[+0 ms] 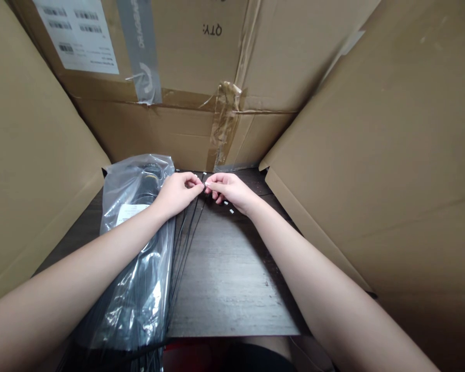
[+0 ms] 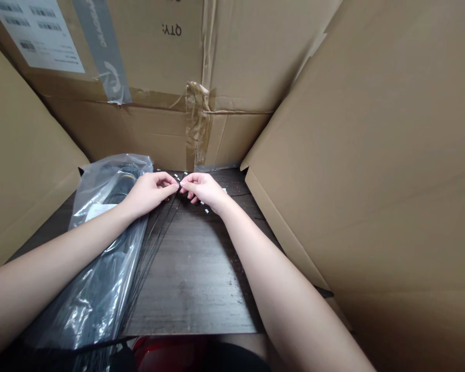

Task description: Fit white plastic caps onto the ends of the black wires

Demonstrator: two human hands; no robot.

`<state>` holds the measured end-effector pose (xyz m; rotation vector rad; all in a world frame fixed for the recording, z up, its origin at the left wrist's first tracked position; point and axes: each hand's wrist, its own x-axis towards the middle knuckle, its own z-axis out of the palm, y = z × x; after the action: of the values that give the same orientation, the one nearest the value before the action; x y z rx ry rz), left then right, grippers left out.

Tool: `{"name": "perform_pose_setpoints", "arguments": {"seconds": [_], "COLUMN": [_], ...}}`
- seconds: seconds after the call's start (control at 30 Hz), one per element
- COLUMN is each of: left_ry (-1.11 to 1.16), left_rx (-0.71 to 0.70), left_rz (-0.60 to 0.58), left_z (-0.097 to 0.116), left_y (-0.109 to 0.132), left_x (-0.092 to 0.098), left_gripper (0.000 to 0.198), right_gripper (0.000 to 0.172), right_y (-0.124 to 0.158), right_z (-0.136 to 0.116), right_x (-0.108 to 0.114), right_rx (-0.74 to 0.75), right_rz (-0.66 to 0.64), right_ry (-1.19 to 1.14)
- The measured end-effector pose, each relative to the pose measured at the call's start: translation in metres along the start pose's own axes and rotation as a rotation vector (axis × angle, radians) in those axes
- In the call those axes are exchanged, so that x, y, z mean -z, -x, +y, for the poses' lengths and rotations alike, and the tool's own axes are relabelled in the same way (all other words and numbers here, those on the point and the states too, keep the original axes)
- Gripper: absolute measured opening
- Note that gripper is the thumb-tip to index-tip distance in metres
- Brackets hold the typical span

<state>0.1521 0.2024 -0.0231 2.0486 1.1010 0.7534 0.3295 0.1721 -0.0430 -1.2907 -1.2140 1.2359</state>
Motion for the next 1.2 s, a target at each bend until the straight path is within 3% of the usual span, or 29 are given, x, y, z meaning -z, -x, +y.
{"name": "perform_pose_setpoints", "arguments": {"seconds": [0.8, 1.2], "left_ry": [0.024, 0.014], "left_rx": [0.005, -0.072], "left_rz": [0.012, 0.022], "left_z": [-0.0003, -0.0015], "left_y": [-0.0006, -0.0002], "left_x": [-0.0013, -0.0008], "left_gripper": [0.018, 0.016], "right_gripper": [0.017, 0.017], "right_y": [0.0017, 0.0018], "right_z": [-0.0023, -0.0045], "right_x": [-0.0003, -0.0019], "right_rx": [-0.002, -0.028], "right_rz": [-0.034, -0.003], "right_ry": [0.017, -0.01]}}
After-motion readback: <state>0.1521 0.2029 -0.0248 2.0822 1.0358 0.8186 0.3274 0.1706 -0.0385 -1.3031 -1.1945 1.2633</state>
